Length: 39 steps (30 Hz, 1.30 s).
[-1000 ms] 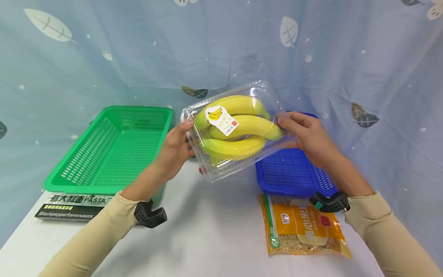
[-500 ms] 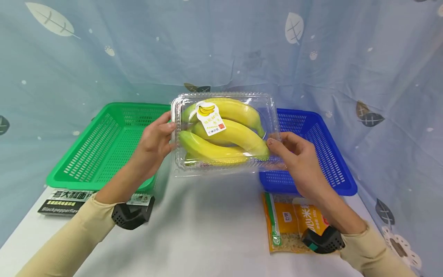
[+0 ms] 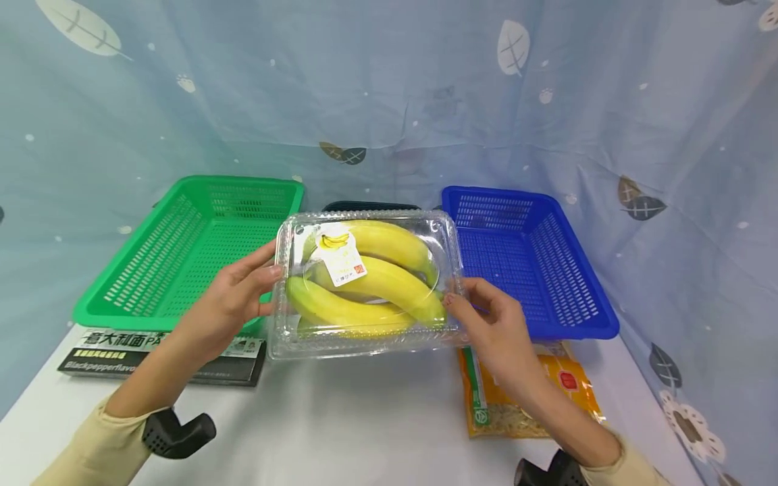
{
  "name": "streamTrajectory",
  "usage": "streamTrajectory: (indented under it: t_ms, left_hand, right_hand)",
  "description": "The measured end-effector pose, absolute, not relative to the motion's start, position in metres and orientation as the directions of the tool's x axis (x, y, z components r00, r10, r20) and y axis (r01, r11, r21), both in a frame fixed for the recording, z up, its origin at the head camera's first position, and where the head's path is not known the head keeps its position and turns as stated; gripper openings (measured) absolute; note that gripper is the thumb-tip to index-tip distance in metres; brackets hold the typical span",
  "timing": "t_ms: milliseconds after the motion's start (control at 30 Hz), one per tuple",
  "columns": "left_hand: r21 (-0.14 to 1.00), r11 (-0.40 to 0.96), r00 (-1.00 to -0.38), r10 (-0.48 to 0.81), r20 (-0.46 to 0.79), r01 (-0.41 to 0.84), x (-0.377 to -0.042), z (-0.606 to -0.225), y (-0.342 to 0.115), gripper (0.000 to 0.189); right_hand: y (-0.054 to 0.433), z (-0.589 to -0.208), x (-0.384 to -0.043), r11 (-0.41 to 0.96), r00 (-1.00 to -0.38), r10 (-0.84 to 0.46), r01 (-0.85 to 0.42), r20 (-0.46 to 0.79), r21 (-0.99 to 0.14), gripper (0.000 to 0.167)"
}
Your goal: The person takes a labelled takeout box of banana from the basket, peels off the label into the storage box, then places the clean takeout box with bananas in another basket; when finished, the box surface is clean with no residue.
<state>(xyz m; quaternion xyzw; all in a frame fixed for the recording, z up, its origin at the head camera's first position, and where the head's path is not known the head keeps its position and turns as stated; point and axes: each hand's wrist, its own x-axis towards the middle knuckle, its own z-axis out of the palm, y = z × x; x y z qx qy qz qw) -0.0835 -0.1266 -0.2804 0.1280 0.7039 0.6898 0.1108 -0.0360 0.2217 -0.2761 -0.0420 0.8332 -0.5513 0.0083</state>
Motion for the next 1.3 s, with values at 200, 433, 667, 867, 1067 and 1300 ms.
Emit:
streamTrajectory:
  t_ms: [200, 433, 667, 867, 1067, 1300]
  left_hand:
    - [0.999, 0.041, -0.947, 0.322, -0.005, 0.009, -0.069, -0.299, -0.127, 0.063]
    - [0.994, 0.039, -0.964, 0.241, -0.110, -0.104, -0.045, -0.318, -0.116, 0.059]
    - [0.984, 0.022, -0.968, 0.177, -0.177, -0.176, -0.028, -0.334, -0.112, 0.056]
    - [0.970, 0.003, -0.954, 0.179, -0.241, -0.244, -0.030, -0.355, -0.115, 0.058]
    - [0.956, 0.007, -0.941, 0.176, -0.290, -0.294, -0.043, -0.378, -0.112, 0.067]
    - [0.956, 0.057, -0.941, 0.169, -0.294, -0.288, -0.063, -0.391, -0.110, 0.068]
  right_hand:
    - [0.216, -0.290, -0.023, 0.402, -0.998, -0.047, 0.012, -0.034, -0.915, 0.038]
    - [0.212, -0.313, -0.004, 0.380, -0.995, 0.014, 0.100, -0.103, -0.920, 0.038]
    - [0.204, -0.337, 0.005, 0.288, -0.994, 0.051, 0.109, -0.099, -0.951, 0.033]
    - [0.198, -0.356, 0.002, 0.264, -0.991, 0.045, 0.136, -0.129, -0.955, 0.028]
    - [0.197, -0.373, -0.008, 0.273, -0.981, 0.056, 0.193, -0.185, -0.943, 0.029]
    - [0.199, -0.385, -0.018, 0.317, -0.974, 0.093, 0.228, -0.209, -0.921, 0.034]
